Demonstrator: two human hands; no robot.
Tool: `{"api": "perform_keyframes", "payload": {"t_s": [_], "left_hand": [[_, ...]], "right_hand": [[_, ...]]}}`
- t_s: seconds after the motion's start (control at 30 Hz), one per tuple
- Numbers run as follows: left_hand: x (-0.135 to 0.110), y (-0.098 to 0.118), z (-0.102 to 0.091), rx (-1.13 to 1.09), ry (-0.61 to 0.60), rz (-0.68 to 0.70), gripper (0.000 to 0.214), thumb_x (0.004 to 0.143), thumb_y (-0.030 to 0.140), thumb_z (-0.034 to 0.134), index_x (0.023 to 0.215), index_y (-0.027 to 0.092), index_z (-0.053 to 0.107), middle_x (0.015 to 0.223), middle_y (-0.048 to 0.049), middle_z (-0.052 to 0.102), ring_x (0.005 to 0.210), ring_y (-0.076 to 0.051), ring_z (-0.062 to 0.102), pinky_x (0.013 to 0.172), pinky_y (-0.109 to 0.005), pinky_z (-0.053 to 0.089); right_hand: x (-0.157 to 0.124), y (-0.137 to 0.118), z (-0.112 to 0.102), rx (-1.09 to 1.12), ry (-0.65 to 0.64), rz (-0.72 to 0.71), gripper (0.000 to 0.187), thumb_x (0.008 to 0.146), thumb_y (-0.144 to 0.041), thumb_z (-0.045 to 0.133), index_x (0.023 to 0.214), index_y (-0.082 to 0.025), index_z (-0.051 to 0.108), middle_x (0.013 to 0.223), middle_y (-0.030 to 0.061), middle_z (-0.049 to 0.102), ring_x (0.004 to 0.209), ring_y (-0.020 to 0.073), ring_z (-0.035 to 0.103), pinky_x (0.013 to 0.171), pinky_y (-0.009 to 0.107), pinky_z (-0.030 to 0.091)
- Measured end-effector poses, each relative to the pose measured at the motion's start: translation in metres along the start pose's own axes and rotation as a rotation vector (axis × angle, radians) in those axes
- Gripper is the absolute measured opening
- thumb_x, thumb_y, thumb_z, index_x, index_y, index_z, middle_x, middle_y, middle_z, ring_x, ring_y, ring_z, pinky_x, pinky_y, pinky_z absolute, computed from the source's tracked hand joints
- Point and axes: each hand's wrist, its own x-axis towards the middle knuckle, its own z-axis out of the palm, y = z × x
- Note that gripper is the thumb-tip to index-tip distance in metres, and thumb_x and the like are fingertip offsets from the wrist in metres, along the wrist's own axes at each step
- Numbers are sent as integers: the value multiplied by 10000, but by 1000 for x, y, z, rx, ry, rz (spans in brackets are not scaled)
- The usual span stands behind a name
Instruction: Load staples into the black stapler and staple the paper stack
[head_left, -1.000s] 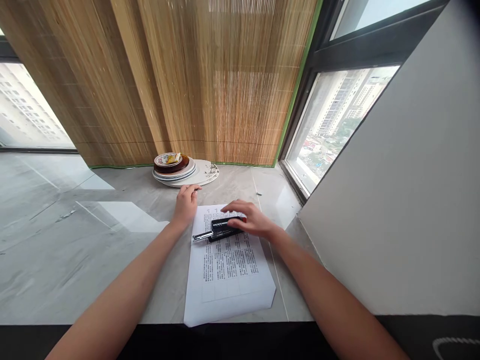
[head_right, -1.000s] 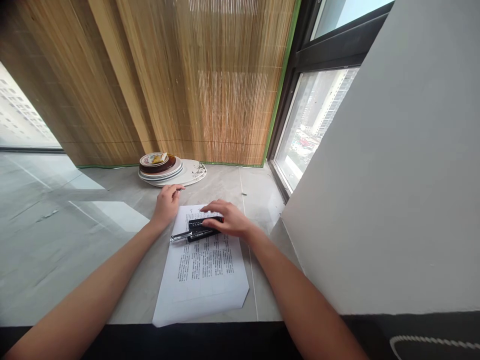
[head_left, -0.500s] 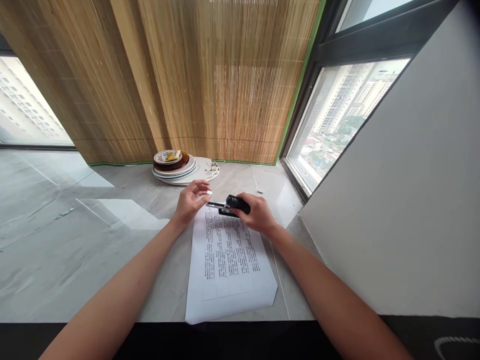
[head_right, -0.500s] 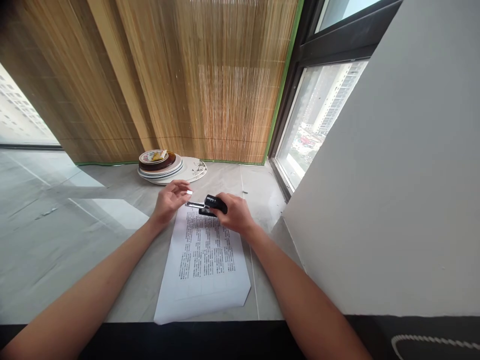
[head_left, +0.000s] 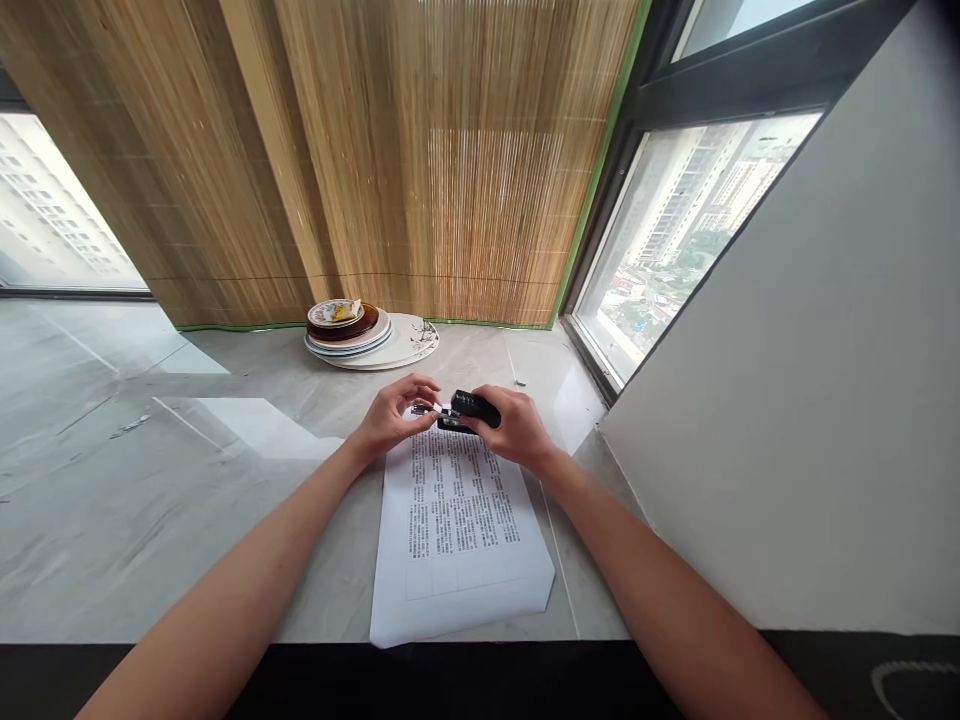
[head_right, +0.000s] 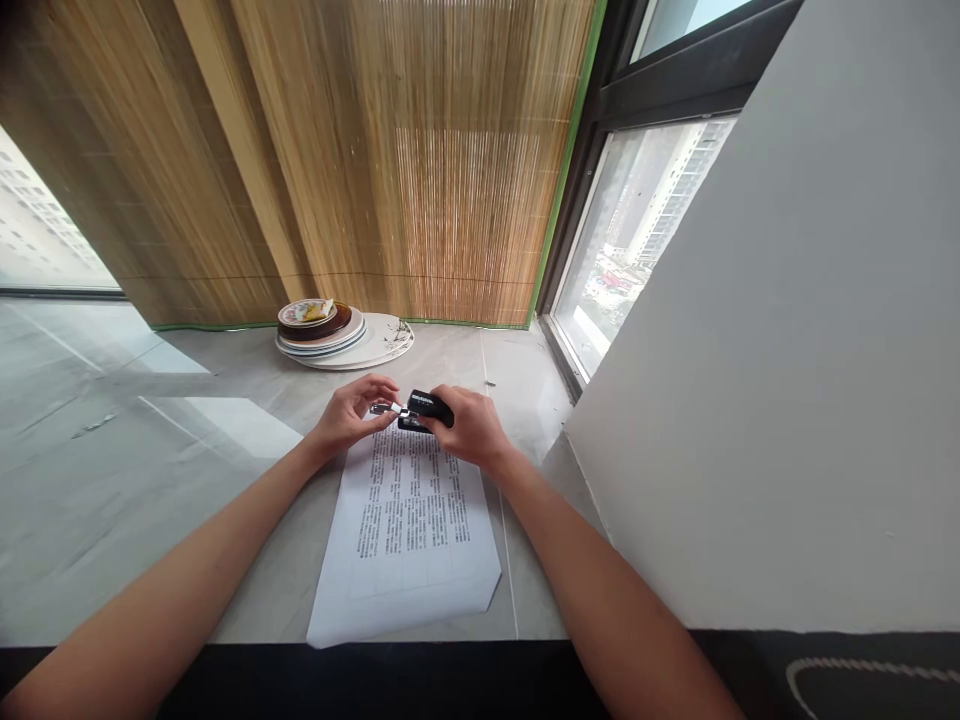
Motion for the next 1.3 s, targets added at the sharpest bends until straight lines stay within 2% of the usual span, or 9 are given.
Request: {"api": "perform_keyframes", "payload": {"t_s": [0.27,0.47,0.63,0.8,0.9,1.0,1.07,1.23,1.3], "left_hand": [[1,6,-3,160,-66,77,97,882,264,763,942,189,752,968,-85,728,926,-209,678,868,-366,555],[1,10,-11,292,-38,89,80,894,289,744,919,217,770,970,-91,756,935,-238,708,900,-392,551],[1,8,-12,291,-94,64,97,918,301,721,958,234,779,976,-92,759,946,-250,713,905,-402,547],[-2,10,0,203,-88,12,408,797,302,853,1153,238,664,1036,-62,718,948,-235,709,917,-400,544],[-3,11,4,240,-156,10,393,763,285,871,1094,237,666,986,-44,699,932,-225,668,895,-378,523],[0,5,-1,184,-171,-27,418,693,297,919,1037,226,691,996,-53,694,913,-220,634,858,-357,503],[3,-1,-10,30,-71,-76,396,692,342,926,993,208,707,947,-51,680,829,-186,610,781,-317,487],[11,-14,-34,-509,479,-102,332,819,485,816,891,198,667,820,-6,584,672,-103,491,648,-241,415],[11,-17,-39,-603,552,-141,337,803,479,820,866,191,655,779,6,553,640,-94,465,612,-231,393]], "right_hand": [[0,3,-1,27,16,3,190,856,-328,771,973,-214,673,837,19,709,719,172,626,686,283,442],[2,19,-9,65,-2,17,205,847,-333,783,992,-215,700,850,15,731,753,177,658,724,290,468],[4,35,-20,142,-60,-13,217,828,-315,791,1002,-205,724,895,18,749,789,178,681,777,296,498],[1,18,-15,198,-115,-164,237,832,-327,795,1024,-207,727,902,28,731,784,171,658,759,293,493],[-2,1,-6,196,-186,-214,206,842,-270,769,1036,-219,725,907,34,724,803,177,651,756,294,487],[-3,-10,1,167,-189,-176,179,837,-240,761,1010,-218,718,889,28,714,793,175,641,753,294,481],[-3,-16,5,172,-151,-94,188,856,-276,765,1024,-216,704,889,23,714,778,167,638,748,291,483],[-4,-36,20,79,-186,22,195,856,-341,793,961,-220,682,846,9,708,760,164,633,729,279,459],[-5,-40,22,33,-260,11,203,827,-318,810,938,-219,671,837,1,701,763,161,626,713,266,435]]}}
